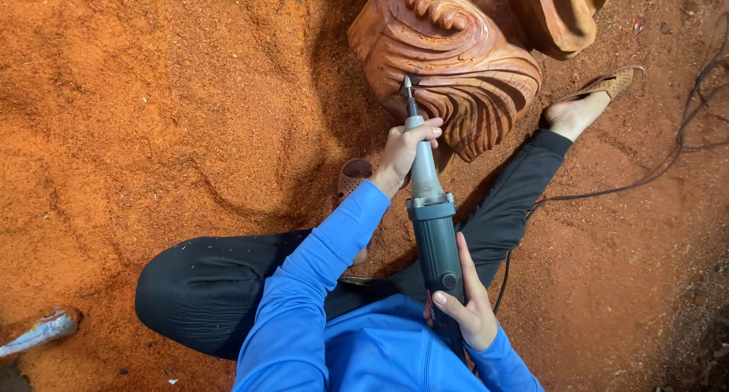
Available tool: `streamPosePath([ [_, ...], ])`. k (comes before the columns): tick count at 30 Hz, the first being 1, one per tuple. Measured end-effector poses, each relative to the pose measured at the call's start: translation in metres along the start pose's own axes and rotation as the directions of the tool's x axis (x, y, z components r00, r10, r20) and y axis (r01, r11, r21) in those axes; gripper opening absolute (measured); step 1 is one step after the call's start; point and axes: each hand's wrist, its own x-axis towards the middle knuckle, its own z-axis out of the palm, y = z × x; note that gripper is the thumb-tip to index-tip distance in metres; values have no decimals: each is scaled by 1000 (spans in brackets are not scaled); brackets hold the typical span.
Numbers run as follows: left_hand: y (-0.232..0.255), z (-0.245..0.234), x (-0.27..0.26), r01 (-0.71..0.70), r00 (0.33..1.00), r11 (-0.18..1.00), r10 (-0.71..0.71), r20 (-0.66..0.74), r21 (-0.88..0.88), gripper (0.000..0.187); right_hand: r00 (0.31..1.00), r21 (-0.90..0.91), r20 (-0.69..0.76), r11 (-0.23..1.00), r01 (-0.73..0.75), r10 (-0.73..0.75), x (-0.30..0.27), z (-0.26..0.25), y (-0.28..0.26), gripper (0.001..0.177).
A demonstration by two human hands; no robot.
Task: The person carves decorative details into a wooden sculpture using a handheld rotary tool.
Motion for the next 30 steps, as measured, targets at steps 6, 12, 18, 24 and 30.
streamPosePath([
  [6, -3, -7, 3, -10, 1000, 1000, 10, 25, -4, 57, 1000, -28, 13, 999, 16, -15, 3, 3, 5, 109],
  [12, -6, -10, 2, -23, 992, 991, 39, 118, -130, 53, 998, -123, -58, 992, 24, -31, 2, -9, 13, 105],
  [18, -15, 2, 1, -61, 997, 998, 61, 48, 4, 53, 994, -48, -79, 997, 66, -70, 1, -6, 49, 108],
  [24, 1, 15, -5, -52, 997, 989, 44, 61, 141, 67, 989, 19, -114, 995, 98, -95, 3, -3, 52, 111],
  [30, -7, 7, 2, -71, 994, 991, 60, 96, 114, 63, 993, 7, -68, 995, 99, -98, 6, -8, 53, 110],
])
